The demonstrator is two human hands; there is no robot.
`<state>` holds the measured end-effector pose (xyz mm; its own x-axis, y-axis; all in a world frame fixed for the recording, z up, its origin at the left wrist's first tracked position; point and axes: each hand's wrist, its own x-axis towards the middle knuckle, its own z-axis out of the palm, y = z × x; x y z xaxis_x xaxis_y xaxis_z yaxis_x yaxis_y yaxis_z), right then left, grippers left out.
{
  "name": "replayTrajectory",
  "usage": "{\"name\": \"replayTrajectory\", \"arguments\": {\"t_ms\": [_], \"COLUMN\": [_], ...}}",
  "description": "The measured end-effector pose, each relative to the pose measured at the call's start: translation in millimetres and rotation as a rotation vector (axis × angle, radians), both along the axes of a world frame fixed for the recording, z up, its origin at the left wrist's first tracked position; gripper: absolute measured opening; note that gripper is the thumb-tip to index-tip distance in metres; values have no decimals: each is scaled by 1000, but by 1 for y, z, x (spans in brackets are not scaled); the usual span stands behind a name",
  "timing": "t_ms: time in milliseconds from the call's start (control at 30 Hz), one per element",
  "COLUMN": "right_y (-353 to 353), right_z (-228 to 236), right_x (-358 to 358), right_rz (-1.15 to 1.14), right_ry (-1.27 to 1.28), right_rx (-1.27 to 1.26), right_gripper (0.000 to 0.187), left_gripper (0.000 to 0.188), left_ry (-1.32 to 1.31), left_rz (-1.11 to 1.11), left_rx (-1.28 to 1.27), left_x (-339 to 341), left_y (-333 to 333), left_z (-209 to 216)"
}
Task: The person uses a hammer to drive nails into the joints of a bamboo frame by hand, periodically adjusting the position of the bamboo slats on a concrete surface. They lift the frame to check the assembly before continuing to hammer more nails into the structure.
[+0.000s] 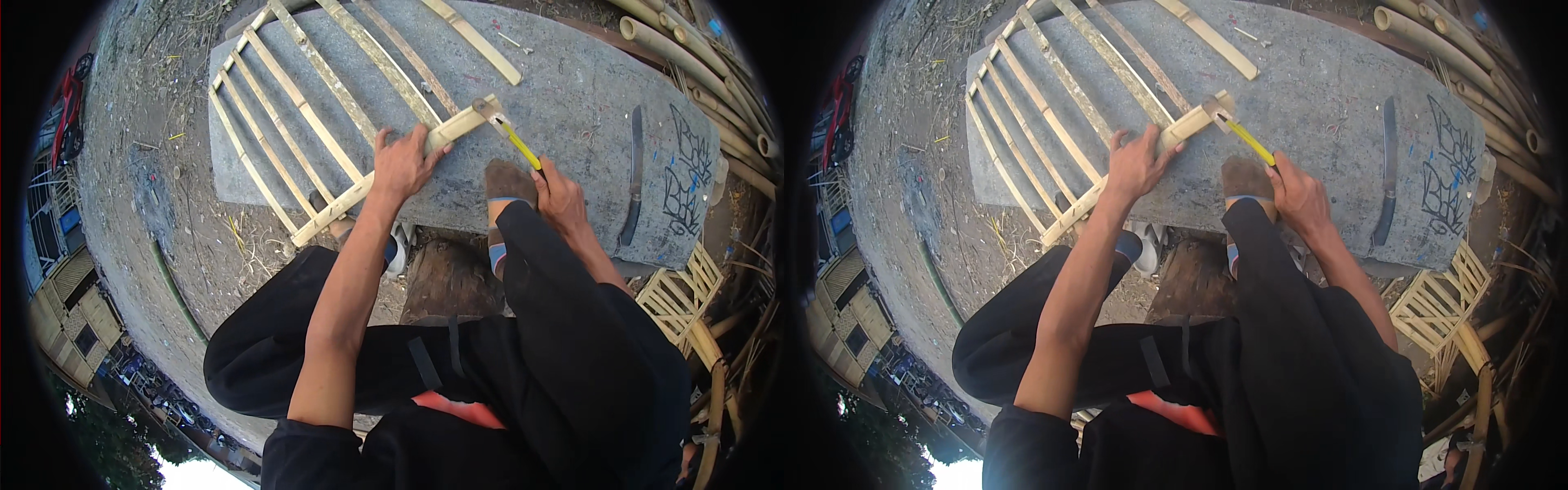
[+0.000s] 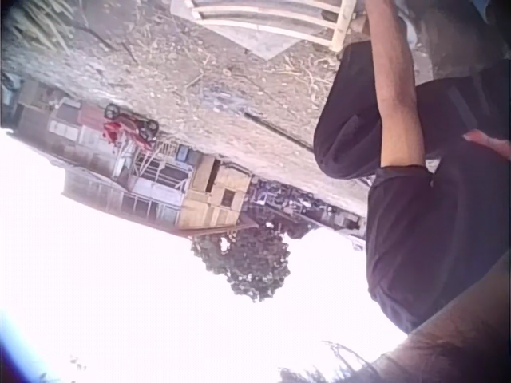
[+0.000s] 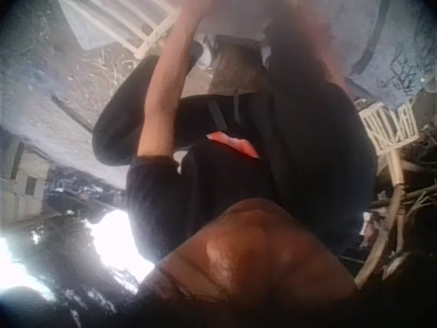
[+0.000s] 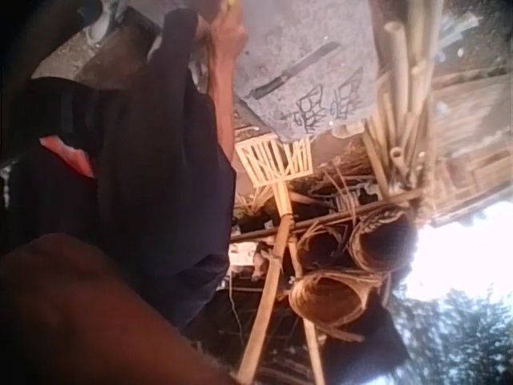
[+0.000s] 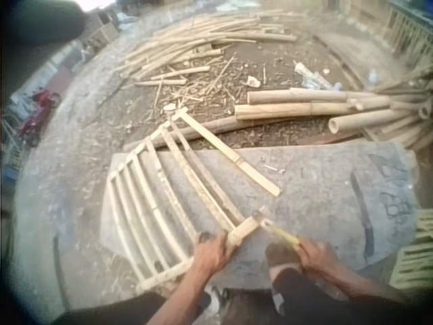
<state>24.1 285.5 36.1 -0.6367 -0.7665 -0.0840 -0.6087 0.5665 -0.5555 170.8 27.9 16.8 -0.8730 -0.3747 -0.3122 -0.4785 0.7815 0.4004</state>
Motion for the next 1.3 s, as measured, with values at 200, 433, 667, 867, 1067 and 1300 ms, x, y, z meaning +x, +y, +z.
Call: {"name": "replayTrajectory", "arguments": {"t_ms": [200, 433, 667, 867, 1067, 1300], "right_y": [-2, 11, 15, -2, 10, -12], "right_z": [21, -10, 22, 12, -2, 41], "right_x": [2, 13, 6, -1, 11, 12], "right_rz": [-7, 10, 2, -12, 19, 2], "right_ry": [-26, -11, -80, -25, 25, -98], "right_rx": [-214, -99, -356, -55, -201, -314], "right_gripper": [27, 27, 25, 22, 24, 22], "left_gripper": [48, 47, 47, 52, 53, 51], "left_ry": [134, 144, 196, 190, 167, 187], "left_rz": [22, 13, 4, 17, 26, 2], "left_rx": [-50, -102, -108, -117, -119, -187], "left_x": [-5, -4, -7, 7, -3, 1], "left_y": [0, 2, 3, 1, 0, 1], "left_z": [-7, -6, -14, -11, -14, -14]}}
